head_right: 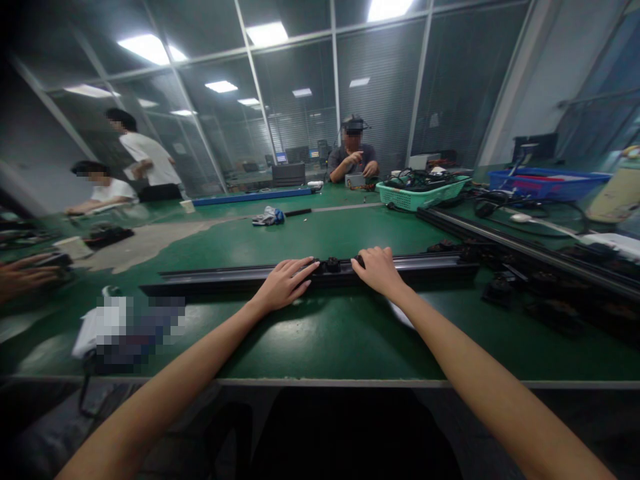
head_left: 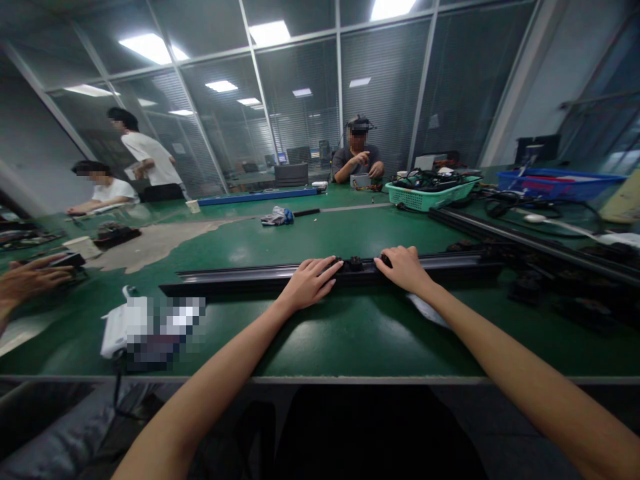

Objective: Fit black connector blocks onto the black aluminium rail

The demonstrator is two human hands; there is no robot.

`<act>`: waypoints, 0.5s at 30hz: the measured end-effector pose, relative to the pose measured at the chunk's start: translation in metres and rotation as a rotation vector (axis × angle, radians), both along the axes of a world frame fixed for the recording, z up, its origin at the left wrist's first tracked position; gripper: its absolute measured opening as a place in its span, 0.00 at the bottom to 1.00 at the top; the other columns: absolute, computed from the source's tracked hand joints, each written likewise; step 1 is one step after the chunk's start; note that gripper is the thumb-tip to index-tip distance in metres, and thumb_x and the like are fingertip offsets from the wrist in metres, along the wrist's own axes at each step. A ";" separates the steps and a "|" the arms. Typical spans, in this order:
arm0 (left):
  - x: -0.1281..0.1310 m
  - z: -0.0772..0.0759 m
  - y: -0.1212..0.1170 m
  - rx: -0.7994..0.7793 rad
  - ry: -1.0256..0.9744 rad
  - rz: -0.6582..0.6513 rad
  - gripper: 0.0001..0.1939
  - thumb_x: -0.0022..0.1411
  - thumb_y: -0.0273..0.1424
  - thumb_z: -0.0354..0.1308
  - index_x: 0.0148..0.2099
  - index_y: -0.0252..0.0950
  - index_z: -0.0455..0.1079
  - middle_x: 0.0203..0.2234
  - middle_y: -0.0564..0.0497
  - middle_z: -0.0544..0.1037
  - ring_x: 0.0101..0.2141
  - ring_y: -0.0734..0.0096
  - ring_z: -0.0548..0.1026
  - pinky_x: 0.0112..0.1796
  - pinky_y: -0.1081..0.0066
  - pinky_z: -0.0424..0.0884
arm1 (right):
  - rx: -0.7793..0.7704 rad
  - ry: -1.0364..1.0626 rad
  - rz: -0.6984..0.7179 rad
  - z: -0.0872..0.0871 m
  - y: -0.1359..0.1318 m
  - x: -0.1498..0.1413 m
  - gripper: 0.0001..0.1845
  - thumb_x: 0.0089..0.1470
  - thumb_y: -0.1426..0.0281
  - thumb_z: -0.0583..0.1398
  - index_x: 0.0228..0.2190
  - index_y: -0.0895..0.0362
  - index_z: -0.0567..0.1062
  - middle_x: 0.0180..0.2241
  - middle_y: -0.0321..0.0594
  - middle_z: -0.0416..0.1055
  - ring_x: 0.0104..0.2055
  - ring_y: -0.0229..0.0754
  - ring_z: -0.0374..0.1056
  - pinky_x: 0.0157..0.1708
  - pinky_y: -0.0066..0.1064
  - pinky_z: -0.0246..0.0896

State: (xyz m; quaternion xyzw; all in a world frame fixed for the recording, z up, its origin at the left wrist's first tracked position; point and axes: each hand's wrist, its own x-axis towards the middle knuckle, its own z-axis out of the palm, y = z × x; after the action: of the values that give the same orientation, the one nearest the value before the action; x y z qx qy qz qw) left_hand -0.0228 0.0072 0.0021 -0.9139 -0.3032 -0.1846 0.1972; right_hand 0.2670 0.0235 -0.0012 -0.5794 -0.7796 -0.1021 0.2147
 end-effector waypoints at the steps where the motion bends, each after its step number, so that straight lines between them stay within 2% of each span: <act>1: 0.000 0.000 0.000 -0.001 -0.002 0.000 0.26 0.72 0.36 0.44 0.70 0.39 0.54 0.64 0.42 0.62 0.58 0.59 0.66 0.57 0.57 0.62 | -0.002 0.002 0.001 0.000 0.000 0.000 0.21 0.63 0.58 0.48 0.37 0.58 0.75 0.36 0.48 0.76 0.42 0.51 0.66 0.42 0.40 0.46; 15: 0.000 -0.001 0.001 -0.009 -0.018 -0.013 0.26 0.72 0.36 0.43 0.70 0.40 0.53 0.64 0.42 0.62 0.58 0.58 0.66 0.57 0.56 0.62 | 0.000 0.026 0.008 -0.001 -0.001 0.000 0.22 0.63 0.58 0.47 0.36 0.58 0.75 0.37 0.49 0.75 0.42 0.50 0.65 0.42 0.40 0.46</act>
State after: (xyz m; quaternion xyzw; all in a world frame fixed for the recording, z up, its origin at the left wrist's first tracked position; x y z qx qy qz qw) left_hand -0.0231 0.0082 0.0014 -0.9151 -0.2996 -0.1928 0.1890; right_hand 0.2671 0.0230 -0.0019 -0.5774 -0.7791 -0.0939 0.2253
